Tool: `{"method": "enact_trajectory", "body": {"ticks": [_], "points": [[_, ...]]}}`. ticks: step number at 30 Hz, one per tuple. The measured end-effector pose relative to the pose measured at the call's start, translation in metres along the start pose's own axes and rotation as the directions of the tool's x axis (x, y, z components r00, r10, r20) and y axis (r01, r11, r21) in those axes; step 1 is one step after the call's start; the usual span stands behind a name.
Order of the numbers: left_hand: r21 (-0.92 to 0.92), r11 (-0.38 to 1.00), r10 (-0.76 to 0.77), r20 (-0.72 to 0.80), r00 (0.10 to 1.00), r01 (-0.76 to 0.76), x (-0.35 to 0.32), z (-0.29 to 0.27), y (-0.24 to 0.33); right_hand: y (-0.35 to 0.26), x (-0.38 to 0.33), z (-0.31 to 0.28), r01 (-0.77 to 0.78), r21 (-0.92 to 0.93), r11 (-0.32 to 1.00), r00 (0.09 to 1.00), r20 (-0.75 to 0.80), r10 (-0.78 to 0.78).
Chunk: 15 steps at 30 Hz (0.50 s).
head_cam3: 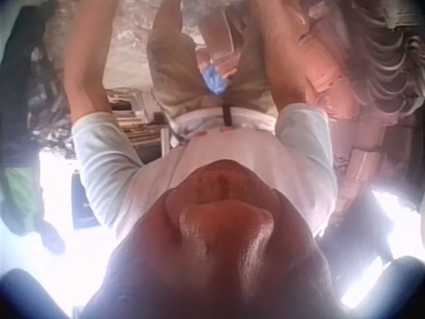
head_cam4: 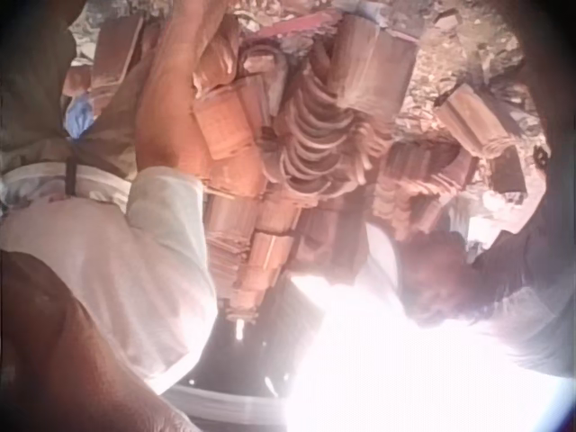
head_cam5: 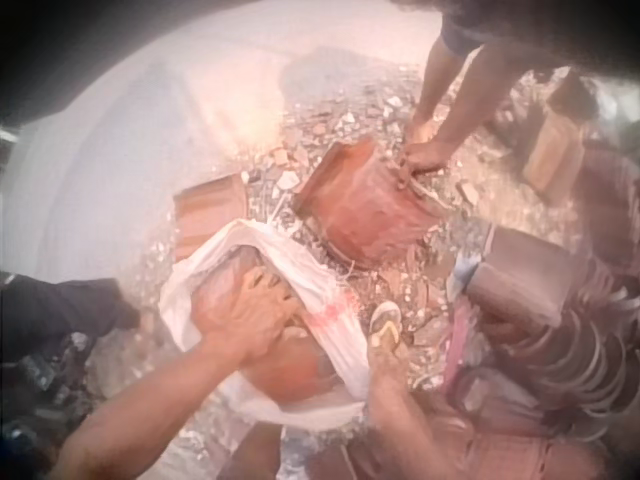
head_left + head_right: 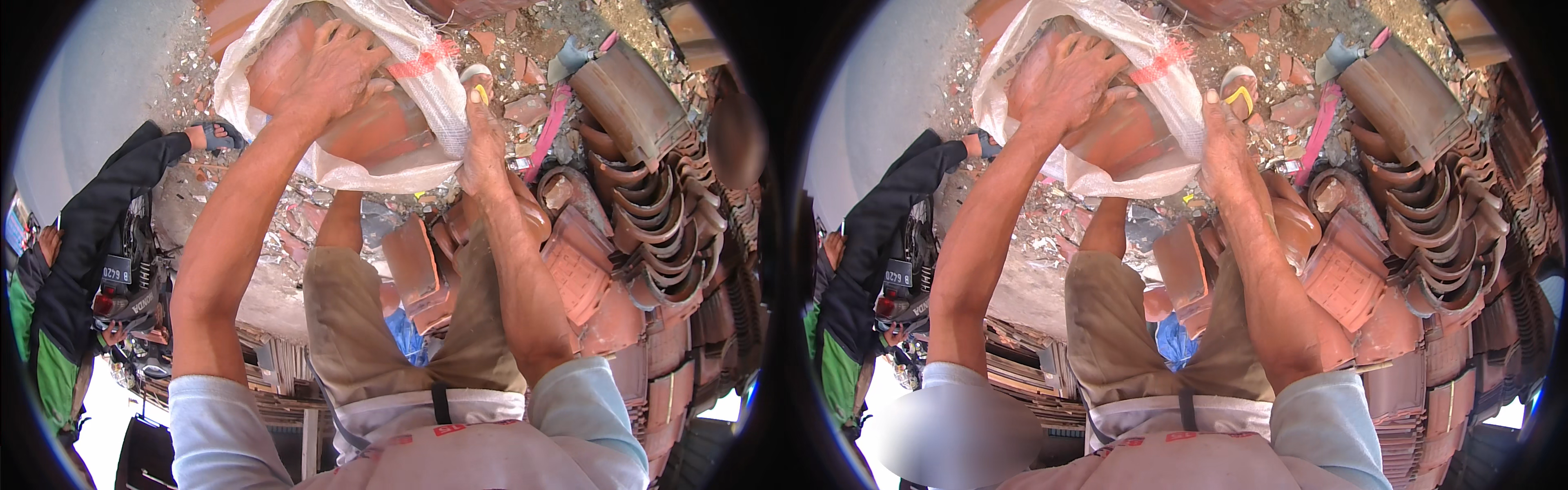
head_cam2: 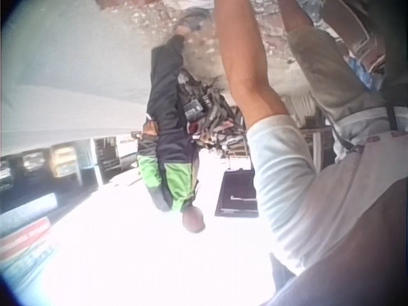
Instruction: The person picks up red roof tiles from a pile on the ground and places them one by one into a large white sack. The person handles the tiles by hand, adjusting the sack as needed to fit more tiles.
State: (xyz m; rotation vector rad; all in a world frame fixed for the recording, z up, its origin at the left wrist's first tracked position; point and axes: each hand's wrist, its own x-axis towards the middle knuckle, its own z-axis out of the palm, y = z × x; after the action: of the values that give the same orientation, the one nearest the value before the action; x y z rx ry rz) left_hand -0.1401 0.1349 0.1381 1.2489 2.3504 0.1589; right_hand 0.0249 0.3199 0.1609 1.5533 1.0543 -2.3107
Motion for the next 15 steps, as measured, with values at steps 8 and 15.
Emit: {"method": "enact_trajectory", "body": {"ticks": [8, 15], "points": [[0.123, 0.985, -0.115, -0.083, 0.990, 0.125, -0.001, 0.036, 0.007, -0.044, -0.009, 0.015, 0.253, -0.335, 0.908, 0.964, 0.006, -0.266], [0.060, 0.990, -0.120, -0.122, 0.985, 0.128, -0.017, 0.027, 0.021, -0.036, -0.070, -0.007, 0.319, -0.402, 0.858, 0.946, 0.091, -0.310]]}}
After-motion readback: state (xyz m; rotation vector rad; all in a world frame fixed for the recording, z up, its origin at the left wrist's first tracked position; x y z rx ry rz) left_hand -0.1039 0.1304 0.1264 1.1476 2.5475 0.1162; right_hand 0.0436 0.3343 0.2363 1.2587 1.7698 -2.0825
